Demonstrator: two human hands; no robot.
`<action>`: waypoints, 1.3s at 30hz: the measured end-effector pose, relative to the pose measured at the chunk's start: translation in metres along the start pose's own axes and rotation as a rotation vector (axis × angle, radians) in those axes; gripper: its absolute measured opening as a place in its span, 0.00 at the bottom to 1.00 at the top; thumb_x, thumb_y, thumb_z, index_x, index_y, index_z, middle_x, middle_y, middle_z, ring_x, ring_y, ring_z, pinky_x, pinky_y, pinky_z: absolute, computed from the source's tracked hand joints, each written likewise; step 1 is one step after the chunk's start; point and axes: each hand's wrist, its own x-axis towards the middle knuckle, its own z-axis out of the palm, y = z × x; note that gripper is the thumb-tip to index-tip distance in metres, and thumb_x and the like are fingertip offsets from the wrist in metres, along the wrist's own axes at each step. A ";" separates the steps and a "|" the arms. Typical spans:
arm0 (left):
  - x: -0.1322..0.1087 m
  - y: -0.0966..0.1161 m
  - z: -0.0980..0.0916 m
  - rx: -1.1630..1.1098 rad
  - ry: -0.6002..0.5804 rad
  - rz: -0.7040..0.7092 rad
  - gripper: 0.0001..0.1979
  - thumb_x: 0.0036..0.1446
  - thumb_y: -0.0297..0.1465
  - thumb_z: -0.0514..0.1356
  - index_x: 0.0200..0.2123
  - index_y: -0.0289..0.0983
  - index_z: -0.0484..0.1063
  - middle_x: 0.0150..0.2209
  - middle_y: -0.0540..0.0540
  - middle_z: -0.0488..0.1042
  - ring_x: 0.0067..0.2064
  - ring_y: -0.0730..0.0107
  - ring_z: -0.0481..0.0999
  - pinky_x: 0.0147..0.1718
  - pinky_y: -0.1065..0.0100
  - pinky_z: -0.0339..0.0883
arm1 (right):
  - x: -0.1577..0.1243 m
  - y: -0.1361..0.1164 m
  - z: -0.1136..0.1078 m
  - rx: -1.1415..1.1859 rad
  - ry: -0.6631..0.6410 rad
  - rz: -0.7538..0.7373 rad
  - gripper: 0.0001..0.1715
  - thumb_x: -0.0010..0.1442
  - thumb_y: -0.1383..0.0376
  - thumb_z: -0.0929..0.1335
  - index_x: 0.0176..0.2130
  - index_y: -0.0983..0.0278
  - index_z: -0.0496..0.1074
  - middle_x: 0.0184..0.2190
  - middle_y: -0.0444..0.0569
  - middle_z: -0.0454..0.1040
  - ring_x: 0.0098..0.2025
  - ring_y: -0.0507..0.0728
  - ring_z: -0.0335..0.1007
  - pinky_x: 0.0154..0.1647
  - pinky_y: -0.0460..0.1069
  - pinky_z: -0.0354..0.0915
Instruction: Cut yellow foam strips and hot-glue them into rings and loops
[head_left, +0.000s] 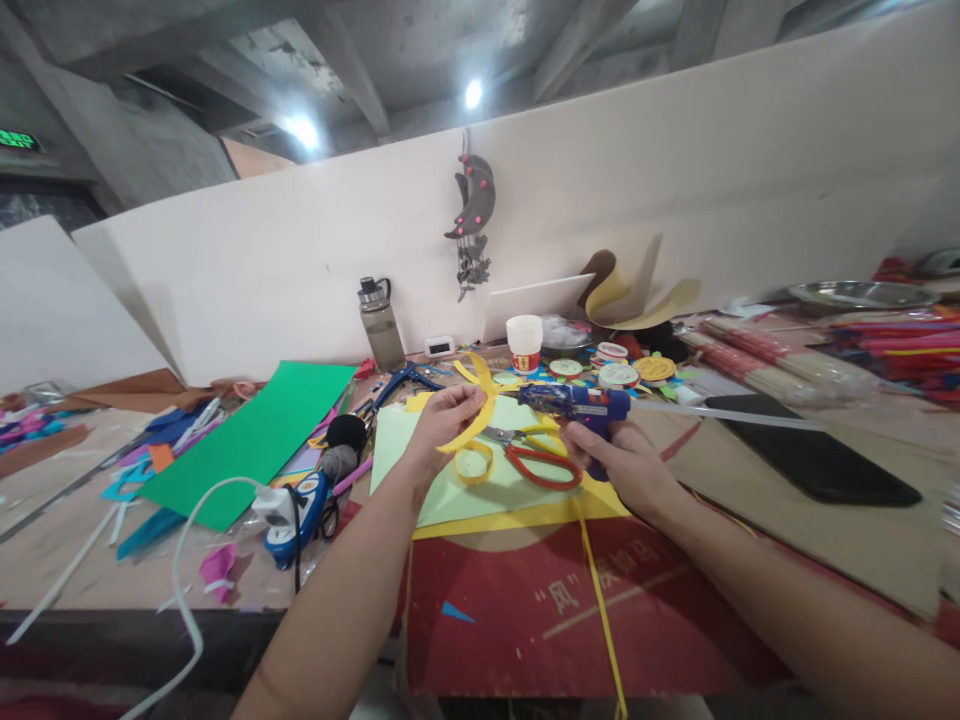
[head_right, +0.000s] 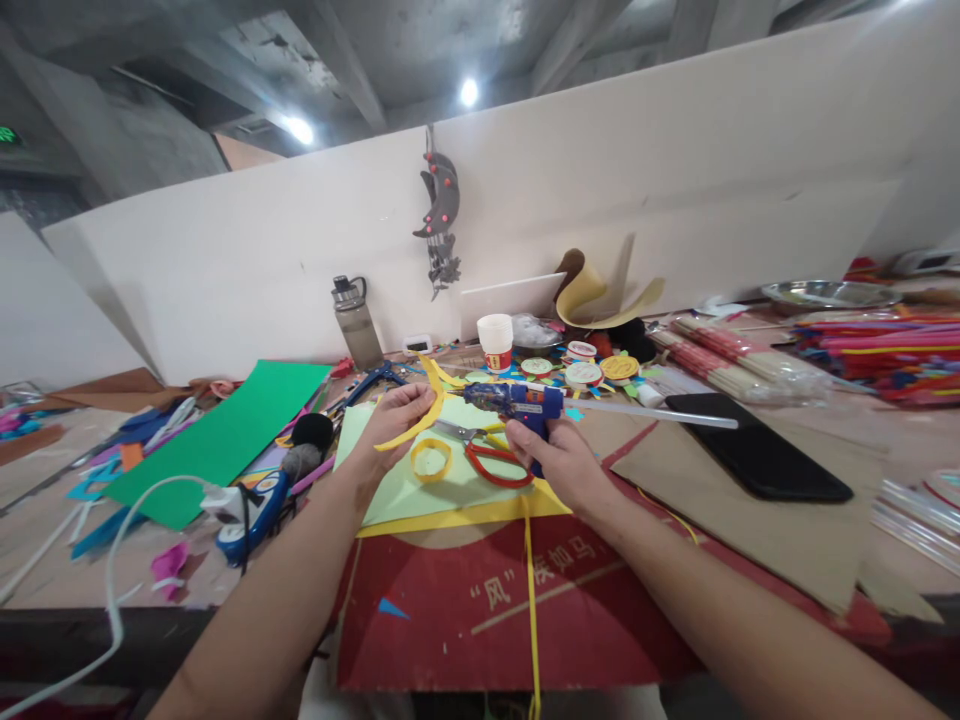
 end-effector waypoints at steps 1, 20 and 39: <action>0.000 0.000 0.000 -0.002 0.006 -0.004 0.14 0.41 0.36 0.68 0.26 0.32 0.71 0.21 0.51 0.67 0.22 0.81 0.62 0.23 0.75 0.53 | 0.000 0.000 0.000 0.006 -0.004 -0.001 0.25 0.52 0.46 0.66 0.20 0.62 0.61 0.17 0.43 0.60 0.22 0.51 0.54 0.24 0.49 0.51; -0.005 0.007 0.011 -0.078 0.045 -0.046 0.14 0.39 0.32 0.70 0.21 0.32 0.67 0.18 0.53 0.63 0.21 0.82 0.61 0.22 0.76 0.54 | 0.003 0.008 0.000 0.151 -0.117 0.028 0.23 0.52 0.47 0.66 0.23 0.62 0.62 0.18 0.43 0.58 0.21 0.50 0.51 0.22 0.48 0.51; -0.005 0.005 0.011 -0.066 0.019 -0.050 0.15 0.39 0.33 0.70 0.21 0.32 0.67 0.19 0.53 0.62 0.21 0.82 0.61 0.21 0.76 0.54 | 0.003 0.009 0.000 0.287 -0.104 0.015 0.18 0.52 0.52 0.69 0.25 0.64 0.65 0.19 0.42 0.60 0.20 0.48 0.53 0.21 0.47 0.51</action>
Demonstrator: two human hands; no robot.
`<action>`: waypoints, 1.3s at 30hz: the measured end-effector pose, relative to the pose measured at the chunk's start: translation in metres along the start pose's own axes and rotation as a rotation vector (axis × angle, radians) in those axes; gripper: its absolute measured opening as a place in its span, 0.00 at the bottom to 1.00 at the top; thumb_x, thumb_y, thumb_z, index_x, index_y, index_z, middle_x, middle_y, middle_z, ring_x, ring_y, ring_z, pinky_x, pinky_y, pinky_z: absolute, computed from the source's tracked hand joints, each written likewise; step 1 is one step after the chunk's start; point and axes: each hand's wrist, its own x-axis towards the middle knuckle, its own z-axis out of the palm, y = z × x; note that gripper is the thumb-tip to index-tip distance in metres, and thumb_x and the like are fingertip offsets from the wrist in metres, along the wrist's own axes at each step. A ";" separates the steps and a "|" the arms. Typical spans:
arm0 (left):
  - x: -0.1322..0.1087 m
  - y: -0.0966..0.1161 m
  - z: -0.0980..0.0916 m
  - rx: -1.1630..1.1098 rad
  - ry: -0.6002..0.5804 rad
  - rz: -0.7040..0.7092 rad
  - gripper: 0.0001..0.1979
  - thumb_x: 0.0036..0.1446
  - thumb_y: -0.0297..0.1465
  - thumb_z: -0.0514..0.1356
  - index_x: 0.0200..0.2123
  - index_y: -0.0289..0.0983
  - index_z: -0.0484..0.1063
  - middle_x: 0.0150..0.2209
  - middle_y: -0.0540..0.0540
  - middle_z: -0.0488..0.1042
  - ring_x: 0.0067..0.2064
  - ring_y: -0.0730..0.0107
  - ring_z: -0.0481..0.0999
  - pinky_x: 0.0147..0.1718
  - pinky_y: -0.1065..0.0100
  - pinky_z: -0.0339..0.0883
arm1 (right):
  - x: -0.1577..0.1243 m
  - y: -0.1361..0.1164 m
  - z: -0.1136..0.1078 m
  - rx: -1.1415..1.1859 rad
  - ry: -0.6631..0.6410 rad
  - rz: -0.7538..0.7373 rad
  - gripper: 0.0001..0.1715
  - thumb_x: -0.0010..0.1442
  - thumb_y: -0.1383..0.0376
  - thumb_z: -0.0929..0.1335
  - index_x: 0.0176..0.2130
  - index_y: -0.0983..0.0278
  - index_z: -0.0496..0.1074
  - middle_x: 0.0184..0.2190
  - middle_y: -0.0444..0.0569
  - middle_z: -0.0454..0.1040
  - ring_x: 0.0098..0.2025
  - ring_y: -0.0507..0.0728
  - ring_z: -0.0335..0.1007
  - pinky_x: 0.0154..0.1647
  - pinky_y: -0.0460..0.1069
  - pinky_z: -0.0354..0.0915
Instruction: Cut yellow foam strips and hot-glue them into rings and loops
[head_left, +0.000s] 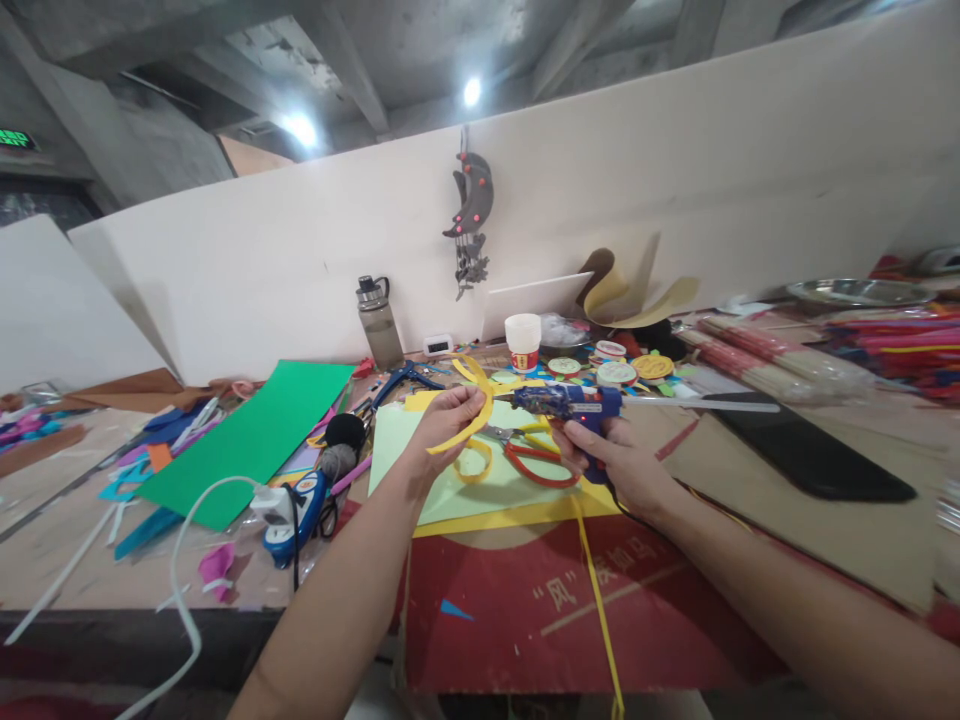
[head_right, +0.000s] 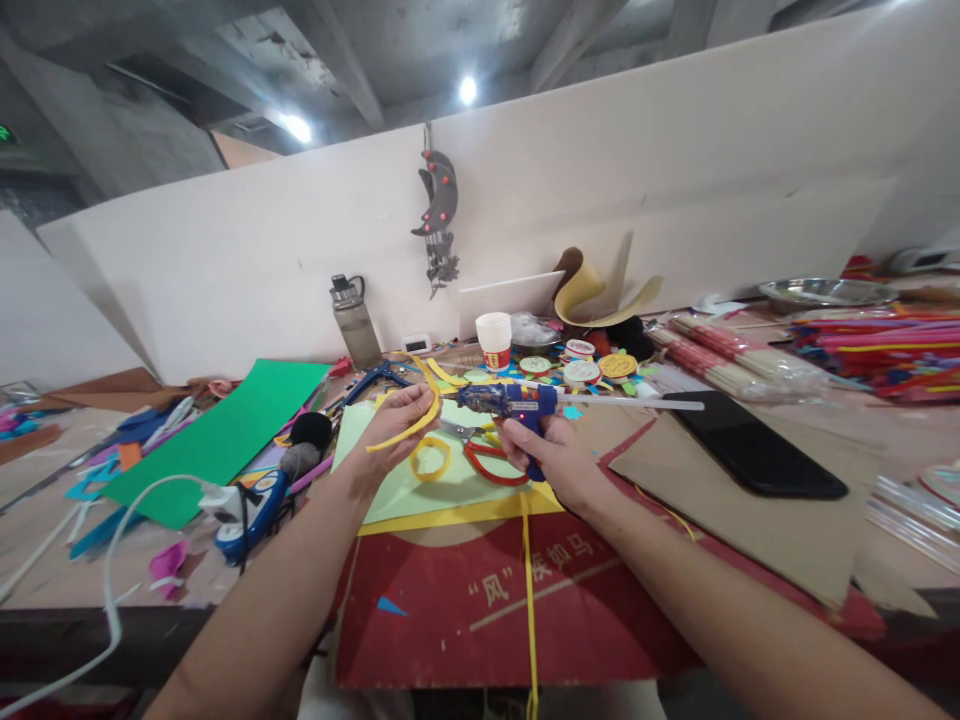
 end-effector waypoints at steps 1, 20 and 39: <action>0.000 0.000 0.000 -0.003 -0.003 -0.005 0.15 0.39 0.33 0.70 0.21 0.32 0.67 0.19 0.52 0.62 0.21 0.82 0.61 0.21 0.76 0.54 | 0.000 0.000 0.000 0.004 0.001 0.001 0.18 0.52 0.52 0.69 0.25 0.63 0.65 0.19 0.42 0.59 0.20 0.48 0.52 0.21 0.47 0.51; 0.003 -0.004 -0.004 0.032 -0.018 0.028 0.15 0.40 0.34 0.69 0.22 0.31 0.67 0.19 0.53 0.63 0.21 0.84 0.60 0.21 0.76 0.52 | -0.003 -0.006 0.001 -0.267 0.047 -0.014 0.25 0.53 0.47 0.65 0.19 0.62 0.61 0.18 0.44 0.60 0.22 0.51 0.55 0.26 0.49 0.52; 0.007 -0.008 -0.012 0.043 -0.008 0.042 0.14 0.41 0.35 0.68 0.24 0.32 0.69 0.20 0.53 0.65 0.21 0.83 0.61 0.21 0.76 0.52 | -0.004 -0.004 0.002 -0.388 0.081 -0.020 0.25 0.52 0.45 0.65 0.20 0.63 0.62 0.17 0.43 0.61 0.22 0.51 0.55 0.24 0.48 0.52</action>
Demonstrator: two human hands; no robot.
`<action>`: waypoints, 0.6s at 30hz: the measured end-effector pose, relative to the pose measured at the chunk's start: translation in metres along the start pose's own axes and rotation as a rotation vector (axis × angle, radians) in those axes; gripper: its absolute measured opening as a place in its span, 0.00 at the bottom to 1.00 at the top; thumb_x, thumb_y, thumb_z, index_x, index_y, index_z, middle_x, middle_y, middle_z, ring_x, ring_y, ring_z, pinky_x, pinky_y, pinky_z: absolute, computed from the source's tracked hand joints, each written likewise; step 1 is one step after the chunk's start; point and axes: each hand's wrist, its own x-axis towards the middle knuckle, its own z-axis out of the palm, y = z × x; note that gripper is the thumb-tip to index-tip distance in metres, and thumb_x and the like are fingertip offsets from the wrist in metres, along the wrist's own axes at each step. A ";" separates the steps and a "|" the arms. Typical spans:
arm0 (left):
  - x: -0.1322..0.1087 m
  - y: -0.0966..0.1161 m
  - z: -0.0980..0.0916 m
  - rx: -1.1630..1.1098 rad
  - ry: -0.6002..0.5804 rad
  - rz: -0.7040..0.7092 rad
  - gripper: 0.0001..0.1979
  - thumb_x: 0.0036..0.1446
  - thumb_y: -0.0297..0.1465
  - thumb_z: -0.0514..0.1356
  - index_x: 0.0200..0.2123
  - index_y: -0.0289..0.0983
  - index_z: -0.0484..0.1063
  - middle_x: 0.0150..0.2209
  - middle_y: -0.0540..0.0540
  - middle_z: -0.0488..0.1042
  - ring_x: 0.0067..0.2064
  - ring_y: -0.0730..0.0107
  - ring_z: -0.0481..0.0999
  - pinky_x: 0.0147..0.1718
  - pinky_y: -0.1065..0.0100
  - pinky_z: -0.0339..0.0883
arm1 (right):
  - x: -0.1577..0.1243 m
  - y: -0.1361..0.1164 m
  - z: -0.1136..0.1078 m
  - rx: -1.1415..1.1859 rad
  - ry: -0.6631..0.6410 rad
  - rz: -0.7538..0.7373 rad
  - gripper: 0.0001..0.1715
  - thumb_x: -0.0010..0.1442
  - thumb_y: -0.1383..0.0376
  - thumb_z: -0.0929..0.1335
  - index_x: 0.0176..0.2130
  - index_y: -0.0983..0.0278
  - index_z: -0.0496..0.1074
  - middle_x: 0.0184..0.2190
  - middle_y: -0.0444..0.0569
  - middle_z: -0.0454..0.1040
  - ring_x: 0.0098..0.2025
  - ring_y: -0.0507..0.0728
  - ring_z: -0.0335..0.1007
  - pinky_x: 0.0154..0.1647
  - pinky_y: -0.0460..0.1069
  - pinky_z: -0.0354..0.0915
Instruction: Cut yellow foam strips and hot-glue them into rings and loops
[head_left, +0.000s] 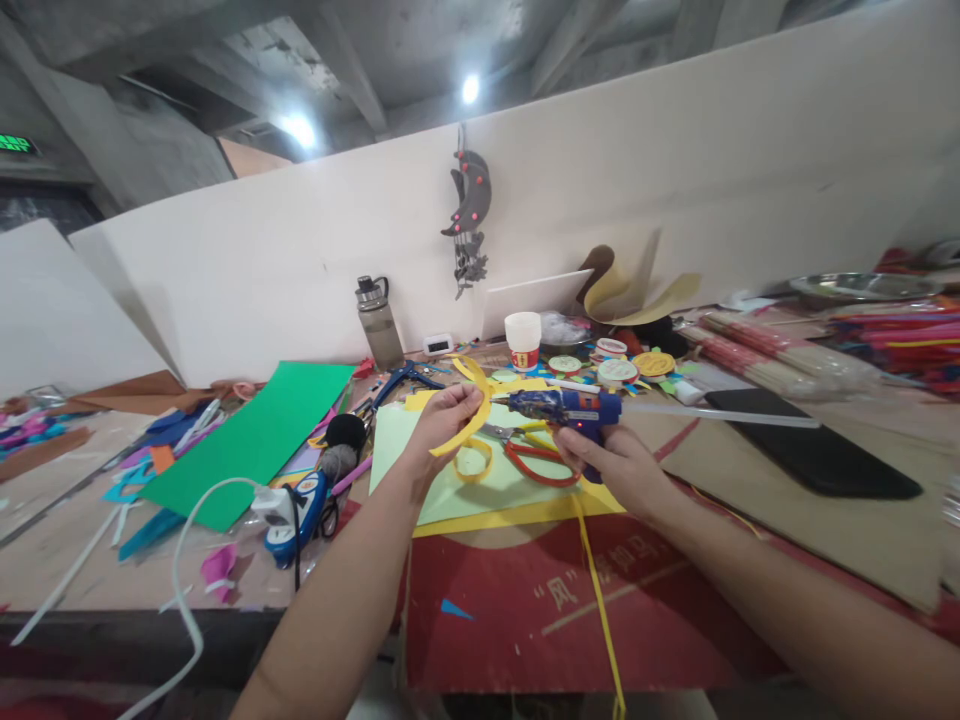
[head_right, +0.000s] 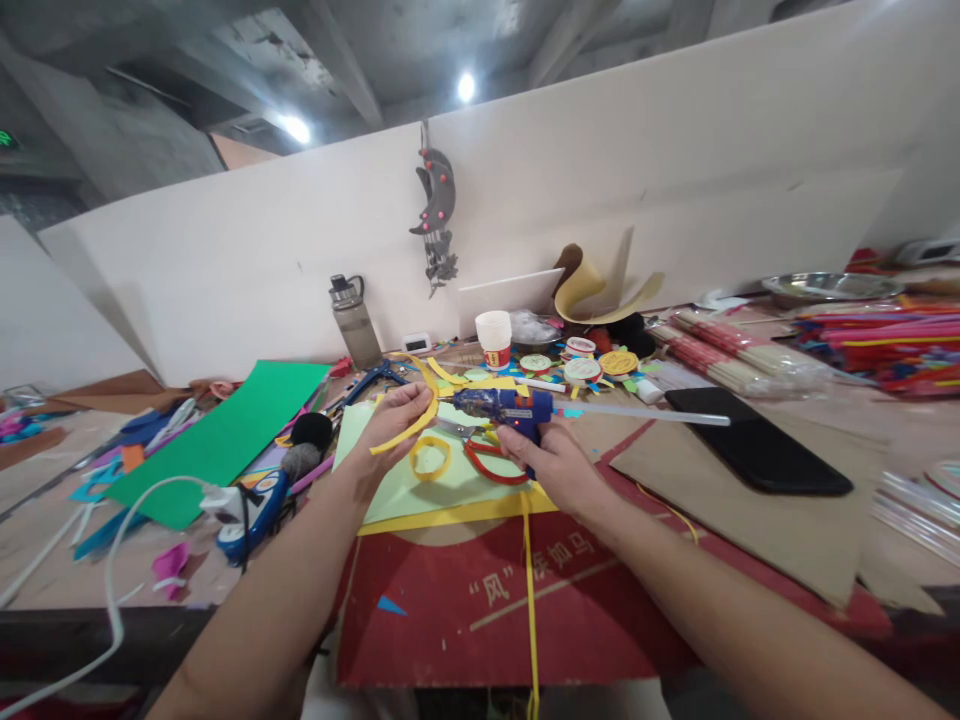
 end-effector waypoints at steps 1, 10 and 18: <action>0.001 0.000 -0.001 -0.002 0.005 0.008 0.14 0.41 0.35 0.68 0.24 0.32 0.69 0.20 0.53 0.65 0.21 0.83 0.60 0.21 0.76 0.52 | 0.000 0.000 0.000 0.003 -0.003 0.001 0.25 0.52 0.45 0.65 0.20 0.63 0.62 0.17 0.43 0.61 0.22 0.51 0.55 0.24 0.48 0.52; 0.010 -0.009 -0.014 0.072 0.093 0.064 0.15 0.41 0.38 0.68 0.24 0.33 0.68 0.19 0.54 0.63 0.20 0.83 0.58 0.21 0.76 0.49 | 0.018 -0.026 -0.011 0.081 0.009 -0.034 0.23 0.53 0.48 0.66 0.21 0.63 0.63 0.17 0.43 0.62 0.21 0.50 0.56 0.24 0.47 0.54; 0.010 -0.005 -0.018 0.050 0.134 0.070 0.15 0.41 0.37 0.68 0.25 0.33 0.69 0.20 0.53 0.65 0.21 0.83 0.60 0.21 0.76 0.51 | 0.044 -0.047 -0.021 0.161 -0.060 -0.112 0.20 0.53 0.50 0.68 0.24 0.63 0.65 0.19 0.43 0.63 0.21 0.49 0.56 0.22 0.47 0.53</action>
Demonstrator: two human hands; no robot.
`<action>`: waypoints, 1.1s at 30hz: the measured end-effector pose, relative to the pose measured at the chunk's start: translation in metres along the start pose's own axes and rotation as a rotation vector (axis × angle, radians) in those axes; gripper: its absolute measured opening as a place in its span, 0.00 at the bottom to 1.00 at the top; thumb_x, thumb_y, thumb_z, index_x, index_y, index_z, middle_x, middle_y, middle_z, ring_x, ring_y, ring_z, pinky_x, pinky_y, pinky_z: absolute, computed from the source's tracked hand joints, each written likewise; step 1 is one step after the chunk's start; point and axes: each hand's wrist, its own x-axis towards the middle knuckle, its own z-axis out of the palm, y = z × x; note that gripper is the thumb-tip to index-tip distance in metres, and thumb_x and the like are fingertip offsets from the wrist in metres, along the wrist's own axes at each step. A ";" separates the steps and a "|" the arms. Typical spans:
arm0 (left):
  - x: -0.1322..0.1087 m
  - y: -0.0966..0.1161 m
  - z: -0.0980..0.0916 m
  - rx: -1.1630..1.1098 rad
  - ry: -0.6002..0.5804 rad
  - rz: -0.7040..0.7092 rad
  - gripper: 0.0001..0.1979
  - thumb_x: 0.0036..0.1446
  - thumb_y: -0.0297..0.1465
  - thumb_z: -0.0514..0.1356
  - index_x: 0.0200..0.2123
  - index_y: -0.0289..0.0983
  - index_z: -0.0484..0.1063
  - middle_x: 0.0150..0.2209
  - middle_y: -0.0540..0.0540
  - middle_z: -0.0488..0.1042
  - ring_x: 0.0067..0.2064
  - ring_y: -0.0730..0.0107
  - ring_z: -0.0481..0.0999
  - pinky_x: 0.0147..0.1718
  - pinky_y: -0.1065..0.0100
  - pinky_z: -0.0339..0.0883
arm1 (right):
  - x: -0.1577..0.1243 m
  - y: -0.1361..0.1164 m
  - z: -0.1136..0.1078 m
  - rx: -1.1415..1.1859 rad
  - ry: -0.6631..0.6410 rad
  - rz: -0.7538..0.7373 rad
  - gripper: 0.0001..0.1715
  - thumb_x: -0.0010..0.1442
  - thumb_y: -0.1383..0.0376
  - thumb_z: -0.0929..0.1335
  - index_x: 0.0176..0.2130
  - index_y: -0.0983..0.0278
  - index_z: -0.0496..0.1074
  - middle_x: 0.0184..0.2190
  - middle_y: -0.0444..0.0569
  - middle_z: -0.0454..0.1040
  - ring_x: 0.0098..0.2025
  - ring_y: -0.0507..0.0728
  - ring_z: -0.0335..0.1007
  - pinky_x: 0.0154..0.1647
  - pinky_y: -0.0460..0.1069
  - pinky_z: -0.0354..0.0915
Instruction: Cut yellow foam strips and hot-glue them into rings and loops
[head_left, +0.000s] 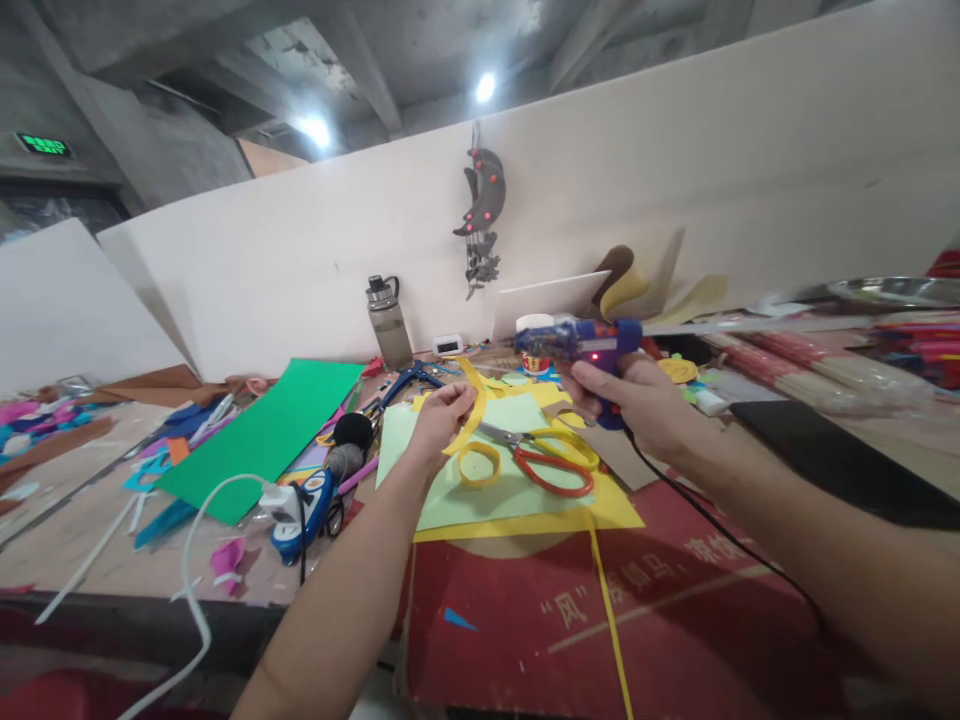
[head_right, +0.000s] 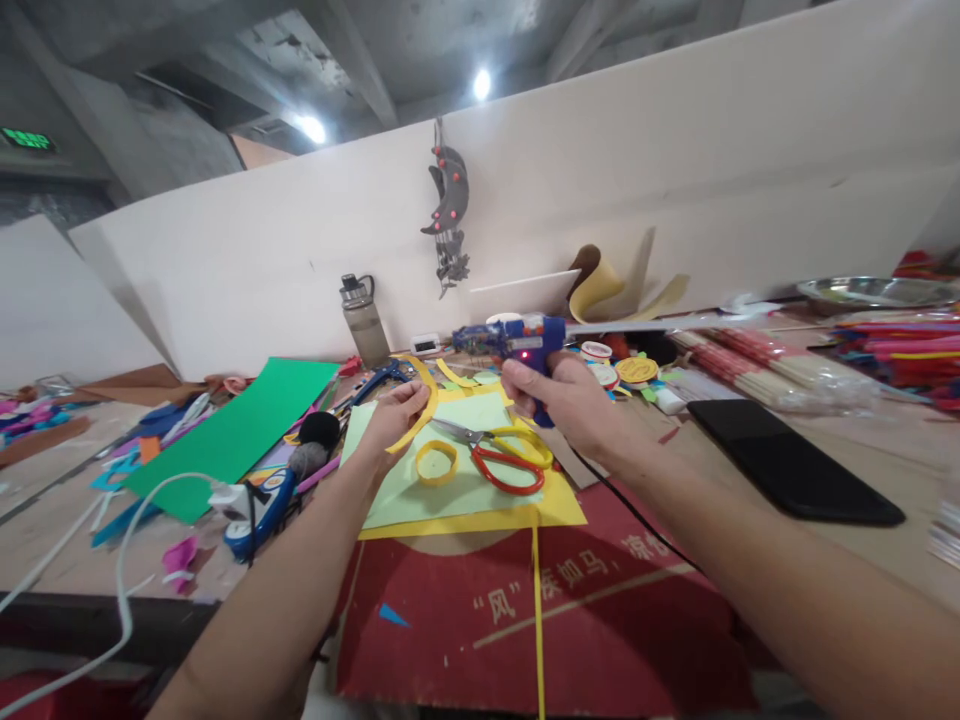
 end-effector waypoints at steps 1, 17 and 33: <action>0.000 0.000 0.001 -0.008 0.002 -0.001 0.15 0.41 0.37 0.68 0.25 0.33 0.69 0.20 0.53 0.65 0.21 0.83 0.60 0.21 0.76 0.51 | -0.002 0.007 0.002 -0.032 -0.025 0.033 0.21 0.53 0.50 0.67 0.22 0.63 0.65 0.18 0.43 0.62 0.21 0.49 0.56 0.22 0.47 0.53; -0.008 0.002 0.012 0.036 -0.010 -0.037 0.13 0.42 0.36 0.68 0.26 0.33 0.70 0.20 0.53 0.65 0.21 0.83 0.60 0.21 0.76 0.51 | -0.012 0.047 0.001 -0.002 -0.099 0.208 0.24 0.52 0.47 0.67 0.22 0.64 0.63 0.16 0.42 0.61 0.20 0.49 0.54 0.22 0.46 0.50; -0.006 0.001 0.013 -0.009 0.025 -0.010 0.15 0.40 0.36 0.69 0.24 0.34 0.67 0.19 0.54 0.64 0.20 0.84 0.59 0.21 0.77 0.52 | -0.016 0.054 0.005 0.087 -0.146 0.239 0.23 0.53 0.48 0.67 0.22 0.64 0.64 0.16 0.41 0.60 0.19 0.48 0.52 0.20 0.46 0.49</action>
